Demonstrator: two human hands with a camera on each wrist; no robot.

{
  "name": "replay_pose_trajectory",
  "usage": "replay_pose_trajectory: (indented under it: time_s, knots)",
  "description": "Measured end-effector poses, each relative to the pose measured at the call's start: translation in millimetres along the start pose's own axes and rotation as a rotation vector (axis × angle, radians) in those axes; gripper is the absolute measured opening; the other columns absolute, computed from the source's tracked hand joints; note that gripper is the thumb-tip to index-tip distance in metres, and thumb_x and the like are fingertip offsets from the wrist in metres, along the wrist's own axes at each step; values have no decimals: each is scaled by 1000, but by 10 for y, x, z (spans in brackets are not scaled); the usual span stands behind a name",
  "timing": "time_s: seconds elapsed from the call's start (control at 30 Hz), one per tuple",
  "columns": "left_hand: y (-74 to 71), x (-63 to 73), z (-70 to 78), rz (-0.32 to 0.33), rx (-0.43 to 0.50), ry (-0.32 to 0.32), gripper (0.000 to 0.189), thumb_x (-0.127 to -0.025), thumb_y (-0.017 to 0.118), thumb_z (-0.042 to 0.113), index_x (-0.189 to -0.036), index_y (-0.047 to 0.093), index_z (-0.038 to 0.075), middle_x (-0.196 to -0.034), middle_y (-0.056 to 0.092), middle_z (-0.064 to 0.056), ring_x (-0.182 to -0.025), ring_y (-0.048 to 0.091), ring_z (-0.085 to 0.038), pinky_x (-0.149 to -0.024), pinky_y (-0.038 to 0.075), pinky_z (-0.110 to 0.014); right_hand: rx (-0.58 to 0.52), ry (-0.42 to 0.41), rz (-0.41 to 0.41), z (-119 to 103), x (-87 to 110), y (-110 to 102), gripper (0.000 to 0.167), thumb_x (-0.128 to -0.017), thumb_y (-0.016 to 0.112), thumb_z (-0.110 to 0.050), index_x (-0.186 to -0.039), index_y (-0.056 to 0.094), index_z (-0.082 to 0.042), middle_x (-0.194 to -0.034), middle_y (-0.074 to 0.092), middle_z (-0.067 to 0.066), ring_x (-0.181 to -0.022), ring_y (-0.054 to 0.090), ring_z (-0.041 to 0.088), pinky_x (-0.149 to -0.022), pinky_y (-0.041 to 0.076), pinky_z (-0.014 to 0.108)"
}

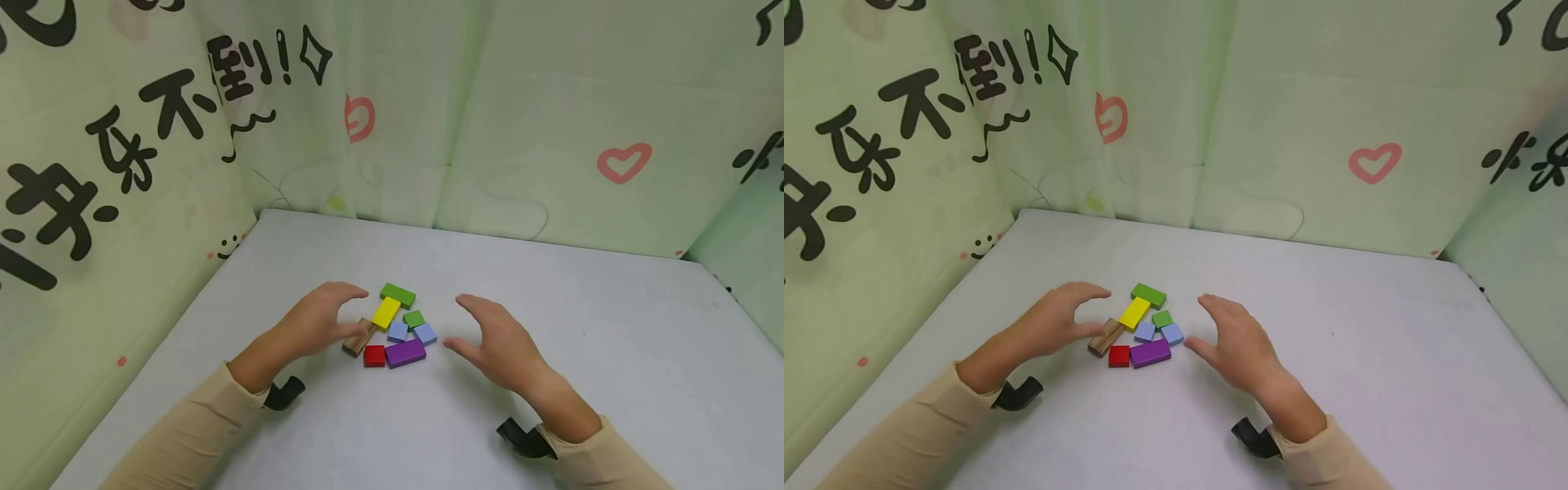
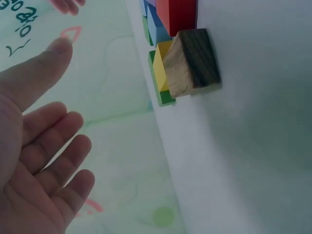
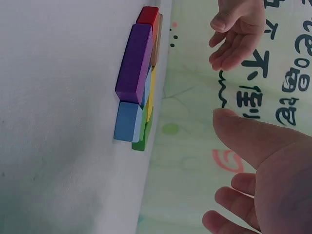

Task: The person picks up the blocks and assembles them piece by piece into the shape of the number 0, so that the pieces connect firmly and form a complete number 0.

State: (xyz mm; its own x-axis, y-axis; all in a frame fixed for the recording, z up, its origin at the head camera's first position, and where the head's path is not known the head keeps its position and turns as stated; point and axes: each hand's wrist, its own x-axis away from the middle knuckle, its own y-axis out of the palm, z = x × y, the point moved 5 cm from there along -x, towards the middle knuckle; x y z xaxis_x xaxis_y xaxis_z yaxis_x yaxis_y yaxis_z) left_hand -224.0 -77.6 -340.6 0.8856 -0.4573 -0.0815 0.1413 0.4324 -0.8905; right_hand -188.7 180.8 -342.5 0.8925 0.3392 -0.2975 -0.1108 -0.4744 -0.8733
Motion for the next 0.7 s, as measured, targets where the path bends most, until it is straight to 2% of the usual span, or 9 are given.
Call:
replay_pose_trajectory:
  time_s: [0.13,0.3,0.47,0.7]
  knots:
    - [69,-5,-3,-50,32,-47,56,-87,81,22,-137,59,9,-139,58,-9,-131,50,-29,-104,44,-45,-11,-17,-27,-51,-22,76,65,-85,81,-24,-138,54,4,-137,57,20,-127,51,39,-101,44,54]
    - [154,-8,-6,-98,81,-86,56,-85,83,20,-135,60,9,-132,61,-8,-122,55,-27,-98,49,-41,-27,-8,-78,-108,-59,170,64,-86,80,-24,-139,54,2,-138,57,18,-128,50,38,-102,44,53]
    - [235,-26,5,-137,123,-91,54,-83,84,19,-131,63,8,-120,64,-6,-112,58,-23,-91,53,-37,-37,-7,-118,-146,-107,260,63,-87,80,-23,-138,54,2,-138,57,17,-129,51,36,-102,44,52]
    - [332,-11,32,-190,210,-61,46,-81,86,18,-122,67,9,-110,65,-1,-103,58,-18,-89,53,-34,-62,-22,-157,-189,-148,351,57,-88,78,-19,-136,56,2,-136,59,16,-127,53,35,-102,44,51]
